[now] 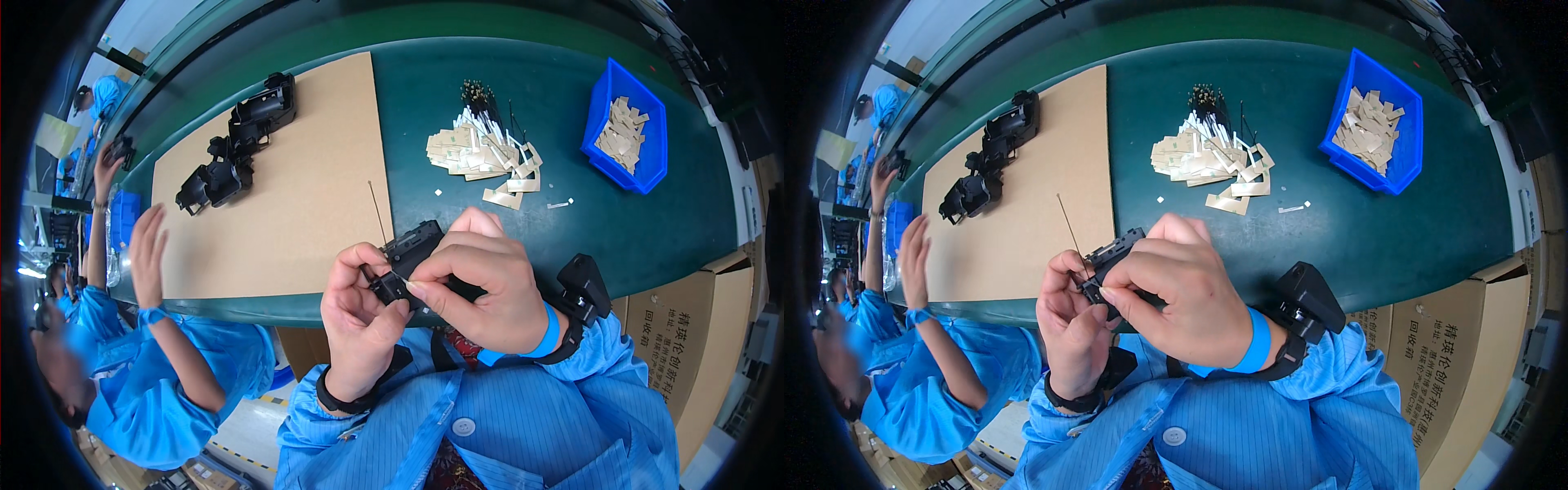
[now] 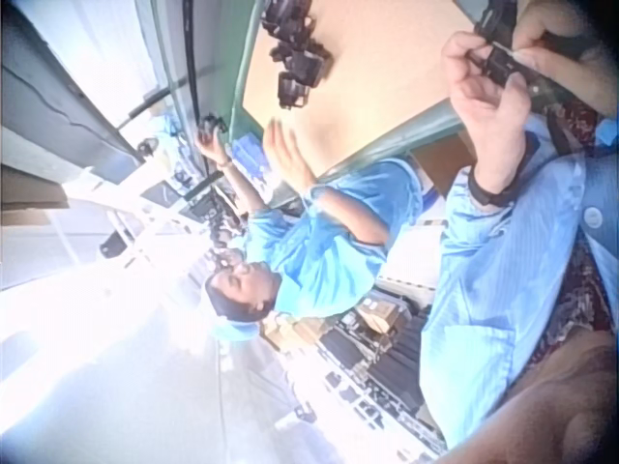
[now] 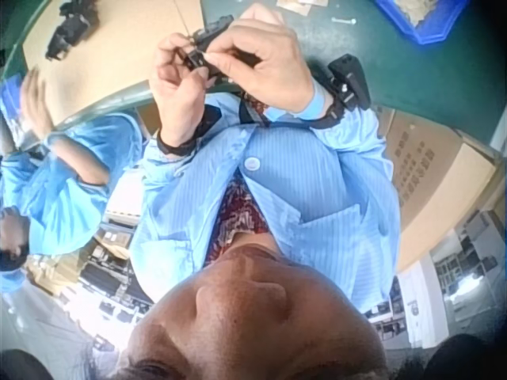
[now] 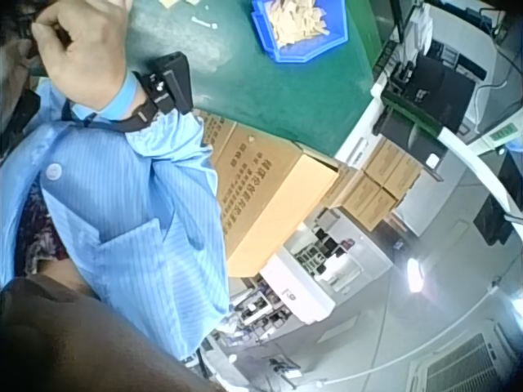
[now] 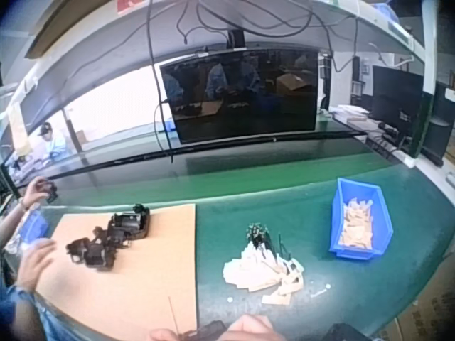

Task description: Applying adhesive labels to small black plastic components and organizing them into a shipping box.

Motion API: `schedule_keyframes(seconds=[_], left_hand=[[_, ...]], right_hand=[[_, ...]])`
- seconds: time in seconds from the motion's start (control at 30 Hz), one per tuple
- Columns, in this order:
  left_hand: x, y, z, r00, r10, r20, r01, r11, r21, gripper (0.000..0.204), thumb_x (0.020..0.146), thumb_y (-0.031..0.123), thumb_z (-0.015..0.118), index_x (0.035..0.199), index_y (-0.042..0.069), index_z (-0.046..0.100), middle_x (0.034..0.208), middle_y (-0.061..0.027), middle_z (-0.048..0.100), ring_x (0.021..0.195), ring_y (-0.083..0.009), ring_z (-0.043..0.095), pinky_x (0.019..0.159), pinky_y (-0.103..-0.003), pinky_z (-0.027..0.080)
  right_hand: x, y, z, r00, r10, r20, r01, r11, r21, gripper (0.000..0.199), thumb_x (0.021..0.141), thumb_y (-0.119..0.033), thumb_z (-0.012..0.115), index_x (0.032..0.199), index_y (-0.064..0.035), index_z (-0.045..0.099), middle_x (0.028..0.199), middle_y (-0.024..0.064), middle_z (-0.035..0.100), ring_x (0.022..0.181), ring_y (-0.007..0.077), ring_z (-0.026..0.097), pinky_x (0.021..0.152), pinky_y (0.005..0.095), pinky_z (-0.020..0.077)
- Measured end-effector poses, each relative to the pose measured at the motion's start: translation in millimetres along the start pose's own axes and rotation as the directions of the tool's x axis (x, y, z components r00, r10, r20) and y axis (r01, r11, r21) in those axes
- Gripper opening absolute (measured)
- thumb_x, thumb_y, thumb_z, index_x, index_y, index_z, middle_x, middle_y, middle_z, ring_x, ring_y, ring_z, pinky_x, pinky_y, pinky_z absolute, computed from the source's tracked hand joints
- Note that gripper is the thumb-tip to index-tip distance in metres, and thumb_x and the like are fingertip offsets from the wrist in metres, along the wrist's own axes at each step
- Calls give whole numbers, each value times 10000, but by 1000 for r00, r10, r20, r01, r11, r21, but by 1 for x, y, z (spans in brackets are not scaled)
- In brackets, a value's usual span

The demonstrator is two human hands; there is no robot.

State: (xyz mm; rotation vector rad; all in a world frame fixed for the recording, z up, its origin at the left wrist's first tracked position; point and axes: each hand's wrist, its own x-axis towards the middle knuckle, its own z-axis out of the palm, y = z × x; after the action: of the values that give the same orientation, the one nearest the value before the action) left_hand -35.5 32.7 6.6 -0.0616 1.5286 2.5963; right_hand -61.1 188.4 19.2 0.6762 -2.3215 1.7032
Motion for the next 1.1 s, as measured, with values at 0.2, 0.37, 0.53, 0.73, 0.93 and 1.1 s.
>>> schedule_keyframes(seconds=[0.2, 0.37, 0.53, 0.73, 0.93, 1.1], left_hand=[[1, -1, -1, 999, 32, 12, -32, 999, 21, 445, 706, 23, 648, 1066, 19, 387, 958, -25, 470, 732, -65, 499, 533, -178, 391], [1, 2, 0, 999, 43, 12, -43, 999, 7, 437, 713, 45, 654, 1054, 28, 382, 940, -32, 486, 711, -65, 502, 513, -177, 389], [2, 3, 2, 999, 44, 3, -44, 999, -18, 443, 723, 69, 658, 1057, 34, 369, 932, -51, 503, 688, -69, 508, 496, -170, 385], [2, 5, 3, 999, 33, -41, -33, 999, 1, 418, 735, 71, 645, 1052, 34, 375, 932, -50, 505, 698, -74, 528, 472, -168, 413], [3, 8, 4, 999, 34, -41, -32, 998, 61, 301, 739, 20, 505, 1023, 26, 404, 905, -53, 493, 675, -86, 540, 445, -181, 436], [4, 11, 7, 996, -3, -88, 6, 1000, 29, 294, 736, 22, 465, 1024, 25, 406, 870, -42, 489, 661, -93, 544, 432, -185, 432]], right_hand=[[-1, 0, 3, 999, -36, -30, 34, 999, -42, 58, 691, -80, 660, 709, -104, 610, 646, -9, 552, 658, 192, 467, 687, 327, 327], [2, -1, -7, 986, -156, -56, 142, 970, -196, 156, 705, -87, 659, 857, -62, 635, 709, 37, 557, 655, 209, 483, 636, 327, 357], [-3, 10, -8, 996, 26, -87, -16, 993, 117, 428, 782, -139, 633, 1169, -5, 509, 987, 155, 542, 819, 244, 550, 715, 323, 454], [-9, 12, -2, 975, 220, 40, -219, 897, 385, 424, 836, -157, 583, 1216, -7, 468, 1153, 156, 481, 947, 219, 524, 777, 310, 461], [-11, 13, 0, 977, 201, 77, -214, 864, 456, 400, 855, -121, 529, 1216, 32, 452, 1233, 148, 395, 1082, 222, 462, 871, 323, 419], [-13, 13, -4, 978, 156, 140, -197, 911, 361, 406, 851, -100, 503, 1215, 66, 433, 1279, 160, 329, 1149, 233, 425, 946, 350, 380]])
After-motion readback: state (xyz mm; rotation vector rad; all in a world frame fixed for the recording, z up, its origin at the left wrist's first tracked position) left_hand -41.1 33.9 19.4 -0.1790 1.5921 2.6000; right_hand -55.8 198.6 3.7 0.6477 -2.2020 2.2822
